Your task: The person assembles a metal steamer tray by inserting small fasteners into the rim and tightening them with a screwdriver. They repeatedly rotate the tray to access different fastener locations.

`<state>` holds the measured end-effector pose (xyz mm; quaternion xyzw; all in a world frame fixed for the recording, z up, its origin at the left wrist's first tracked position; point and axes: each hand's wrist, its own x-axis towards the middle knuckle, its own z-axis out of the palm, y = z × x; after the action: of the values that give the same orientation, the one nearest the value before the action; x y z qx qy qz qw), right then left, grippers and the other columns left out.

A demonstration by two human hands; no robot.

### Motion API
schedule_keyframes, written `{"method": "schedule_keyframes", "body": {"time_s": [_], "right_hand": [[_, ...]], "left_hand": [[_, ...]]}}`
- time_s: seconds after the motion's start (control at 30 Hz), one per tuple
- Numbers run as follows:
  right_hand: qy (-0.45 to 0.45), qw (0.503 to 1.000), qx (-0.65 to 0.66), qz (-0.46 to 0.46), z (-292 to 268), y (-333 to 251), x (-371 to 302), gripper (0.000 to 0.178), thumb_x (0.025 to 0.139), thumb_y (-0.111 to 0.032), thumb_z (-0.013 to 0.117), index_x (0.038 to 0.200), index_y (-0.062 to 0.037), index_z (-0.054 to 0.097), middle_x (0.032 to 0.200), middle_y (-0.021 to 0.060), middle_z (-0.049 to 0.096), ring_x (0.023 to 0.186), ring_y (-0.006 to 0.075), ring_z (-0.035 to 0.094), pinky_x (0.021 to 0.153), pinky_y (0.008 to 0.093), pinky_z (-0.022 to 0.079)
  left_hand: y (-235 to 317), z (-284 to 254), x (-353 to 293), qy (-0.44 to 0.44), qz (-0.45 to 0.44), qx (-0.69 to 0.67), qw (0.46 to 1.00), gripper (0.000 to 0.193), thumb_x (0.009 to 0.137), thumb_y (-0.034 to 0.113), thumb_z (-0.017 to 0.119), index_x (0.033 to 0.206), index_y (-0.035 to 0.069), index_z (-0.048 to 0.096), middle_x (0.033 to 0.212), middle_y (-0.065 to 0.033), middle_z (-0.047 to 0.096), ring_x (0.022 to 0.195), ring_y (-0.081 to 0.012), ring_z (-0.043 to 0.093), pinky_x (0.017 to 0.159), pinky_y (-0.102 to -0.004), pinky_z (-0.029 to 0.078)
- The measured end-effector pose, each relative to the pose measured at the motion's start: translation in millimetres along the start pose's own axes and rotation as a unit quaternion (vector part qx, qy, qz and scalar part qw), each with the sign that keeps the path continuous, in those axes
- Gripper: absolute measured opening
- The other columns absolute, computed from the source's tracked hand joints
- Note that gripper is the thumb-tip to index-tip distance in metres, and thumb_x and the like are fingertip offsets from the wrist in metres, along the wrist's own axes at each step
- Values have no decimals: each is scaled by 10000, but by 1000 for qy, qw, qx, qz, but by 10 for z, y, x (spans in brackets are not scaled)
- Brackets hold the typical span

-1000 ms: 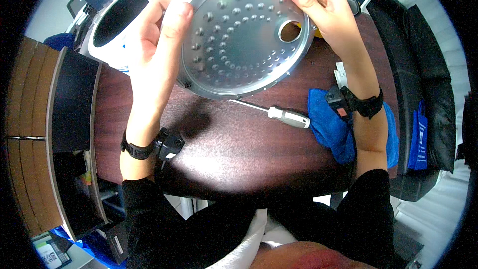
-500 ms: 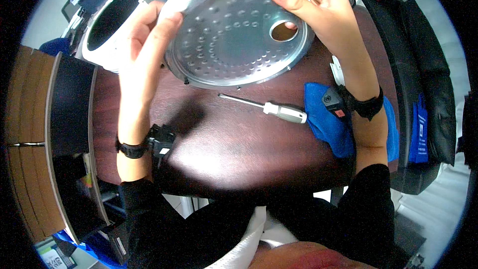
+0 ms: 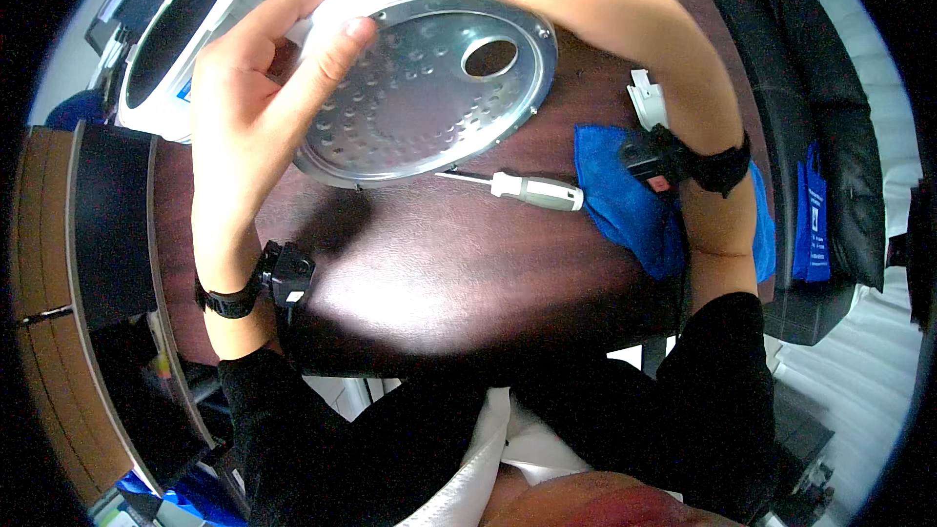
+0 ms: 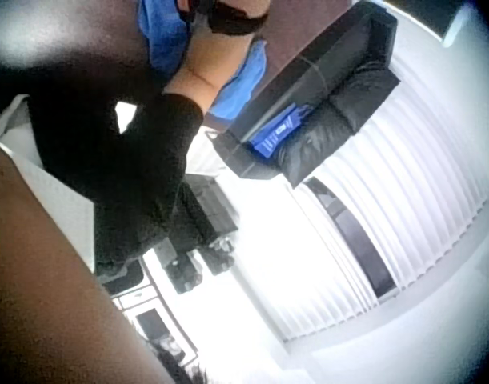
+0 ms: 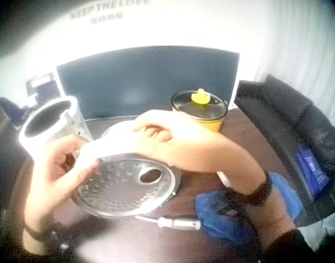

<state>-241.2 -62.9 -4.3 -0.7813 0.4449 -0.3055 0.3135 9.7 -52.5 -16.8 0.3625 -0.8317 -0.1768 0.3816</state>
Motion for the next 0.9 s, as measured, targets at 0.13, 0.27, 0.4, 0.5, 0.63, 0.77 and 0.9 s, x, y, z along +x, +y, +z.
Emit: {"method": "schedule_keyframes", "body": {"time_s": [0.13, 0.27, 0.4, 0.5, 0.63, 0.77, 0.9], "right_hand": [[-6, 998, -32, 52, -304, 263, -105, 214, 926, -142, 553, 1096, -16, 585, 875, 49, 615, 746, 114, 579, 672, 254, 494], [-91, 965, -246, -4, -375, 1097, -172, 213, 814, -118, 598, 1018, -64, 630, 794, 116, 648, 699, 203, 628, 604, 349, 483], [-149, 939, -303, 65, -261, 1336, -335, 231, 754, -65, 602, 984, -47, 614, 696, 133, 633, 697, 279, 636, 644, 388, 499], [-172, 939, -283, 89, -249, 1353, -421, 272, 780, -13, 554, 1049, -26, 594, 690, 106, 596, 636, 205, 583, 600, 322, 472], [-190, 933, -283, 117, -178, 1264, -481, 252, 788, -44, 611, 1035, -12, 577, 673, 97, 578, 642, 199, 586, 604, 327, 464], [-193, 935, -287, 78, -152, 1313, -485, 210, 797, -72, 630, 991, -11, 577, 682, 108, 585, 666, 228, 598, 643, 338, 470], [-183, 931, -311, 54, -118, 1365, -468, 197, 779, -133, 649, 938, -29, 597, 772, 138, 637, 760, 296, 633, 701, 392, 496]], "left_hand": [[41, 4, 0, -3, 14, -15, 1000, 294, 854, 286, 694, 933, 7, 648, 636, -23, 605, 539, -49, 514, 481, -205, 368], [14, -13, -7, -1, 10, -5, 1000, 281, 859, 284, 687, 927, 14, 649, 629, -20, 600, 534, -48, 511, 480, -207, 365], [40, -6, 6, 2, 6, 6, 1000, 276, 862, 286, 680, 922, 19, 649, 616, -13, 584, 528, -42, 494, 474, -209, 351], [54, -8, 1, 3, 6, 9, 1000, 276, 862, 286, 680, 917, 18, 648, 609, -6, 571, 525, -36, 480, 473, -209, 340], [47, 15, 3, 13, 12, 19, 1000, 275, 864, 285, 678, 910, 16, 645, 604, 1, 561, 525, -30, 466, 475, -207, 329], [42, 8, 6, 11, 13, 17, 1000, 279, 863, 287, 679, 911, 15, 644, 598, 1, 556, 521, -29, 457, 471, -208, 321], [9, -8, 2, 4, 9, 19, 1000, 286, 858, 294, 685, 916, 17, 643, 586, -6, 552, 513, -32, 454, 465, -214, 321]]}}
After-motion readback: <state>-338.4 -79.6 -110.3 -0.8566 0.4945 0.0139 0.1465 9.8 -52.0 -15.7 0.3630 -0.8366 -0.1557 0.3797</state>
